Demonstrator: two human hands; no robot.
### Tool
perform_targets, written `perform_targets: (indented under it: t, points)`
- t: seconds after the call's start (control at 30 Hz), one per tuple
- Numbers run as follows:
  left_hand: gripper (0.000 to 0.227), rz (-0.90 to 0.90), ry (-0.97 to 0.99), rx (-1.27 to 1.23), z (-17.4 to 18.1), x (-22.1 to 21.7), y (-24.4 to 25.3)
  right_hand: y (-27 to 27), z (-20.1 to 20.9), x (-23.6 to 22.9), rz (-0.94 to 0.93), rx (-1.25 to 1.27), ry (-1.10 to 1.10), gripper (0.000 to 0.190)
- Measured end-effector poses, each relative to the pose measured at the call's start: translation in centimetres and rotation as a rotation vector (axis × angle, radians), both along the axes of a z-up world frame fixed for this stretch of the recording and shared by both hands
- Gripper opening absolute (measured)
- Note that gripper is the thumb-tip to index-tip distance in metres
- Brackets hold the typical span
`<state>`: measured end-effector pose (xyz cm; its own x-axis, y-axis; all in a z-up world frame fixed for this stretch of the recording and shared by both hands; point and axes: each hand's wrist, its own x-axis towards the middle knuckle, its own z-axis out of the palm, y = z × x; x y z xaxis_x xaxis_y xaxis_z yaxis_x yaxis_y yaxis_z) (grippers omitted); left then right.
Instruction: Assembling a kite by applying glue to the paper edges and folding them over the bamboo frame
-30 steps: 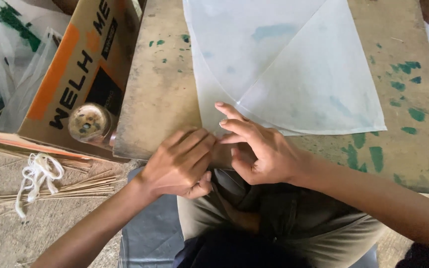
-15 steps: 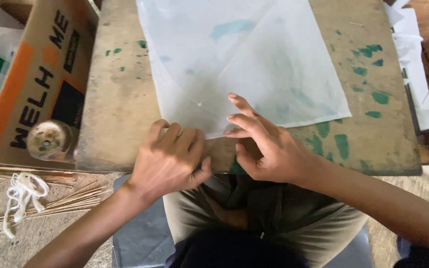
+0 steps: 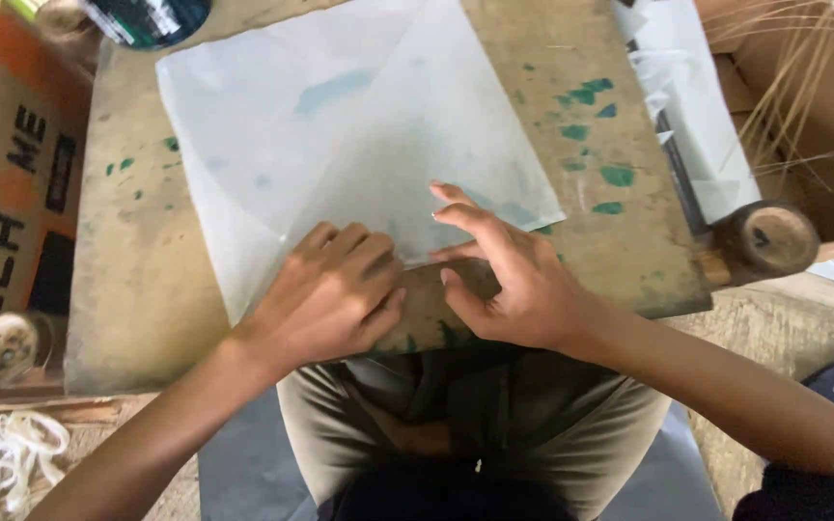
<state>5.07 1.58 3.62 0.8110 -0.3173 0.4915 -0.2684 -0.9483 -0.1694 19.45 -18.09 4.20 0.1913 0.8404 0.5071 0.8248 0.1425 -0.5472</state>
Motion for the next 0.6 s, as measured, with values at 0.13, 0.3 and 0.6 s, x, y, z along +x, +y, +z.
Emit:
perform_targets:
  t: [0.13, 0.3, 0.6]
  points:
    - [0.025, -0.068, 0.012, 0.008, 0.6, 1.3, -0.5, -2.0, -0.2, 2.0, -0.053, -0.125, 0.105, 0.048]
    - [0.03, -0.087, 0.107, -0.007, 0.5, 2.3, -0.7, -3.5, 0.0, 3.9, -0.235, -0.159, 0.07, 0.045]
    - [0.031, -0.222, 0.165, -0.033, 0.7, 6.6, -1.7, -3.3, 0.5, 5.2, -0.275, -0.141, 0.004, 0.043]
